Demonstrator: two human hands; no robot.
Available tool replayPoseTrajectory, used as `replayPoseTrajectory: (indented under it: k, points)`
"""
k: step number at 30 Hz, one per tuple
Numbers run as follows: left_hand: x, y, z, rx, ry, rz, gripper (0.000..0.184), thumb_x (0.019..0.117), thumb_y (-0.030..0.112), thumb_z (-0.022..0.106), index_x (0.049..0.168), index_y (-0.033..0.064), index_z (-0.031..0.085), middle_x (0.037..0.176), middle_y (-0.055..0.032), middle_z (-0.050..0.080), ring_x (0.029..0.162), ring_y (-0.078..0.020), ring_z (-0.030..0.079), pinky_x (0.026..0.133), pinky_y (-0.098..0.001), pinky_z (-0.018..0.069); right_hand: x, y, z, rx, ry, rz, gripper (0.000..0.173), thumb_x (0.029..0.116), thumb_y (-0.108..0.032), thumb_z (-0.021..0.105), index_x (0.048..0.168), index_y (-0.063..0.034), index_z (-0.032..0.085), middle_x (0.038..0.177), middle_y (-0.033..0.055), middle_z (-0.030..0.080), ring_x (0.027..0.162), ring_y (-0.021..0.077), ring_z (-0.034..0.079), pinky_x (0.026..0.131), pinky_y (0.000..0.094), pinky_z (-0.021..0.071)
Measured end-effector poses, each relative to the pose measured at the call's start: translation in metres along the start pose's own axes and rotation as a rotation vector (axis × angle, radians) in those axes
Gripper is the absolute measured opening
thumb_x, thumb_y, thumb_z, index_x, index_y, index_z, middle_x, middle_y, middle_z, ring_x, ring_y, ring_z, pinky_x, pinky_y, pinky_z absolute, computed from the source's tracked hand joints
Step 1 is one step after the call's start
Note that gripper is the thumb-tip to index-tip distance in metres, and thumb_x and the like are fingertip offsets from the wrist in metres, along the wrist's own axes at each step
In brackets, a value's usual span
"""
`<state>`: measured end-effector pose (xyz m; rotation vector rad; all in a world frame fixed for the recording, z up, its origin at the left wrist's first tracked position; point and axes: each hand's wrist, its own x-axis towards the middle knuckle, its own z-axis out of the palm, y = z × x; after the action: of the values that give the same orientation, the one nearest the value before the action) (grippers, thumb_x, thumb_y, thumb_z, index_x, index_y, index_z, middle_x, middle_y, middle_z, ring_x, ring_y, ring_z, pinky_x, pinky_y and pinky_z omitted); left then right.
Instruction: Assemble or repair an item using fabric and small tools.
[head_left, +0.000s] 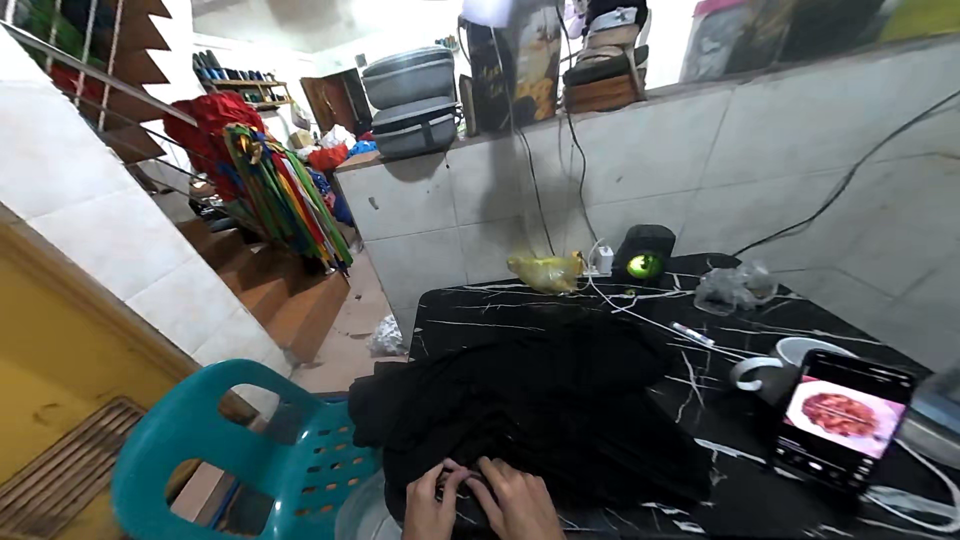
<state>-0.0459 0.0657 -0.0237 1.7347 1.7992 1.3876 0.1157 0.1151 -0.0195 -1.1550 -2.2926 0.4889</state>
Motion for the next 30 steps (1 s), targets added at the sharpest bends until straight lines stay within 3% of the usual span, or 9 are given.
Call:
replayPoseTrajectory:
  k: [4, 10, 14, 16, 18, 20, 23, 25, 30]
  points:
    - [0.003, 0.007, -0.007, 0.011, -0.033, -0.120, 0.015, 0.0962, 0.014, 0.068, 0.099, 0.0012, 0.075, 0.087, -0.0040, 0.077, 0.080, -0.0050, 0.073, 0.080, -0.0245, 0.0597, -0.003, -0.001, 0.009, -0.019, 0.162, 0.000, 0.037, 0.1040, -0.040, 0.054, 0.103, -0.0088, 0.076, 0.080, 0.0102, 0.072, 0.063, 0.0273, 0.072, 0.053, 0.0458, 0.0580]
    - [0.016, 0.012, -0.014, -0.055, -0.074, -0.286, 0.017, 0.0986, 0.016, 0.066, 0.104, 0.0012, 0.072, 0.090, -0.0045, 0.075, 0.083, -0.0080, 0.073, 0.083, -0.0283, 0.0601, 0.000, -0.013, 0.021, 0.316, 0.197, 0.198, 0.053, 0.0826, -0.044, 0.083, 0.111, -0.0016, 0.069, 0.099, 0.0137, 0.072, 0.079, 0.0278, 0.072, 0.066, 0.0484, 0.0594]
    - [0.027, 0.005, -0.023, -0.171, -0.125, -0.298, 0.014, 0.1011, 0.015, 0.062, 0.108, 0.0039, 0.067, 0.091, -0.0015, 0.073, 0.080, -0.0083, 0.072, 0.077, -0.0276, 0.0620, 0.005, -0.015, 0.028, 0.418, 0.195, 0.279, 0.054, 0.0828, -0.035, 0.083, 0.117, 0.0040, 0.068, 0.102, 0.0141, 0.074, 0.093, 0.0290, 0.073, 0.086, 0.0502, 0.0590]
    - [0.030, -0.004, -0.036, -0.211, -0.304, -0.198, 0.013, 0.0994, 0.015, 0.065, 0.101, 0.0026, 0.068, 0.097, -0.0037, 0.073, 0.092, -0.0110, 0.071, 0.087, -0.0305, 0.0602, 0.007, -0.011, 0.029, 0.520, 0.207, 0.294, 0.050, 0.0831, -0.030, 0.083, 0.117, 0.0050, 0.069, 0.103, 0.0149, 0.075, 0.096, 0.0275, 0.073, 0.090, 0.0486, 0.0582]
    - [0.034, -0.013, -0.057, -0.232, -0.629, 0.005, 0.014, 0.0949, 0.012, 0.070, 0.094, -0.0009, 0.075, 0.114, -0.0128, 0.073, 0.125, -0.0213, 0.062, 0.112, -0.0380, 0.0467, 0.009, -0.004, 0.026, 0.633, 0.171, 0.306, 0.046, 0.0808, -0.023, 0.084, 0.116, 0.0018, 0.069, 0.101, 0.0119, 0.074, 0.093, 0.0224, 0.072, 0.088, 0.0431, 0.0586]
    - [0.037, -0.012, -0.067, -0.204, -0.790, 0.091, 0.016, 0.0956, 0.002, 0.064, 0.101, 0.0022, 0.080, 0.120, -0.0132, 0.074, 0.135, -0.0248, 0.055, 0.120, -0.0415, 0.0376, 0.010, 0.001, 0.025, 0.711, 0.135, 0.296, 0.045, 0.0784, -0.021, 0.085, 0.115, -0.0016, 0.067, 0.099, 0.0063, 0.074, 0.091, 0.0158, 0.071, 0.085, 0.0368, 0.0586]
    - [0.034, -0.005, -0.054, -0.162, -0.550, -0.121, 0.022, 0.1027, 0.010, 0.056, 0.115, 0.0033, 0.072, 0.115, -0.0065, 0.073, 0.112, -0.0127, 0.067, 0.104, -0.0339, 0.0526, 0.011, 0.003, 0.029, 0.772, 0.097, 0.277, 0.042, 0.0787, -0.020, 0.086, 0.113, -0.0023, 0.069, 0.099, 0.0043, 0.074, 0.094, 0.0130, 0.071, 0.088, 0.0345, 0.0587]
    - [0.031, 0.002, -0.034, -0.135, -0.307, -0.280, 0.020, 0.0960, 0.016, 0.070, 0.112, 0.0032, 0.070, 0.103, -0.0044, 0.073, 0.094, -0.0105, 0.071, 0.087, -0.0302, 0.0600, 0.010, 0.002, 0.030, 0.782, 0.070, 0.273, 0.041, 0.0804, -0.019, 0.084, 0.115, -0.0019, 0.070, 0.103, 0.0055, 0.075, 0.098, 0.0136, 0.071, 0.093, 0.0360, 0.0579]
    - [0.025, 0.001, -0.020, -0.193, -0.181, -0.270, 0.027, 0.0874, 0.000, 0.073, 0.113, -0.0038, 0.066, 0.098, -0.0058, 0.074, 0.087, -0.0100, 0.072, 0.084, -0.0269, 0.0613, 0.008, 0.008, 0.024, 0.754, 0.045, 0.203, 0.035, 0.0901, -0.025, 0.076, 0.116, -0.0033, 0.070, 0.100, 0.0065, 0.074, 0.094, 0.0136, 0.071, 0.090, 0.0352, 0.0578]
